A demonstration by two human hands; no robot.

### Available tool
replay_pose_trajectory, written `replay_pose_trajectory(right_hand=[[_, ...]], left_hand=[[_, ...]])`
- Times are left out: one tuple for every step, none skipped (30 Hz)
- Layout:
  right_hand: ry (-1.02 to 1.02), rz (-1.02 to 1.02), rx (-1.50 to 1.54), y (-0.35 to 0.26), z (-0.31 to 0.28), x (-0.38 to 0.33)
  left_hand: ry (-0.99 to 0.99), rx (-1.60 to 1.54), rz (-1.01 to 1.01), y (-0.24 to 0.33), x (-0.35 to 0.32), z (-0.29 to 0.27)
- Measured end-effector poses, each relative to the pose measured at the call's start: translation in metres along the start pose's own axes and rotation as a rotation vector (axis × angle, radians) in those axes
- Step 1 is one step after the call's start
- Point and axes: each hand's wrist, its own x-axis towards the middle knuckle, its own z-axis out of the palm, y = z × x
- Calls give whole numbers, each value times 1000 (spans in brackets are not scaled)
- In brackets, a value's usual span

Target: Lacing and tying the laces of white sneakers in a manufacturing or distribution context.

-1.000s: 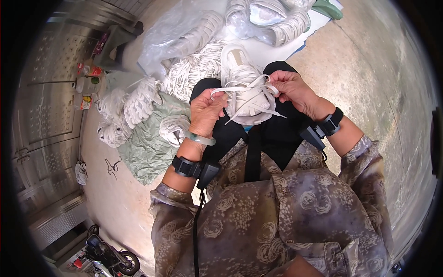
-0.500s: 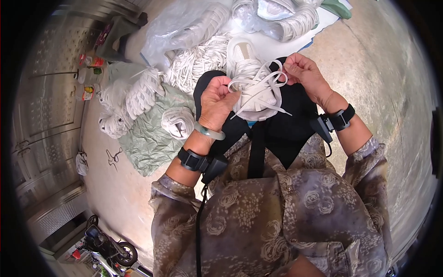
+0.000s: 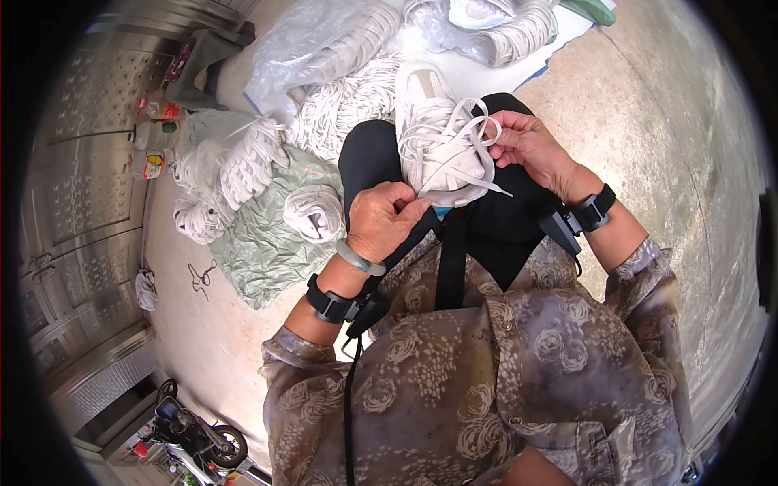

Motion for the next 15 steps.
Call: replay_pose_trajectory(right_hand=[[4, 9, -4, 0, 0, 0], [8, 16, -9, -1, 1, 0], [13, 23, -14, -1, 1, 0], [13, 22, -9, -1, 0, 0], [13, 22, -5, -1, 0, -1], [5, 16, 0, -1, 0, -1], [8, 30, 0, 0, -1, -2], [4, 38, 0, 0, -2, -4], [0, 45, 0, 0, -2, -5], [-4, 44, 5, 1, -3, -6], [-8, 44, 10, 2, -3, -7], [-10, 43, 15, 2, -3, -8], [-8, 44, 18, 2, -4, -9], [-6, 44, 22, 2, -4, -9], [5, 47, 21, 3, -4, -9]], left_hand=[[11, 46, 30, 1, 0, 0], [22, 91, 62, 1, 2, 0], [43, 69, 80, 1, 4, 1], [62, 45, 95, 1, 5, 1], [71, -1, 75, 0, 6, 2], [80, -48, 56, -1, 8, 2], [78, -117, 0, -2, 10, 2], [76, -185, -55, -4, 13, 2], [126, -236, -66, -4, 16, 5], [153, -241, -78, -5, 20, 6], [179, -247, -91, -7, 25, 8], [203, -253, -103, -8, 29, 10], [192, -287, -120, -8, 31, 12], [203, -291, -120, -9, 33, 14], [213, -293, -121, -9, 34, 16]])
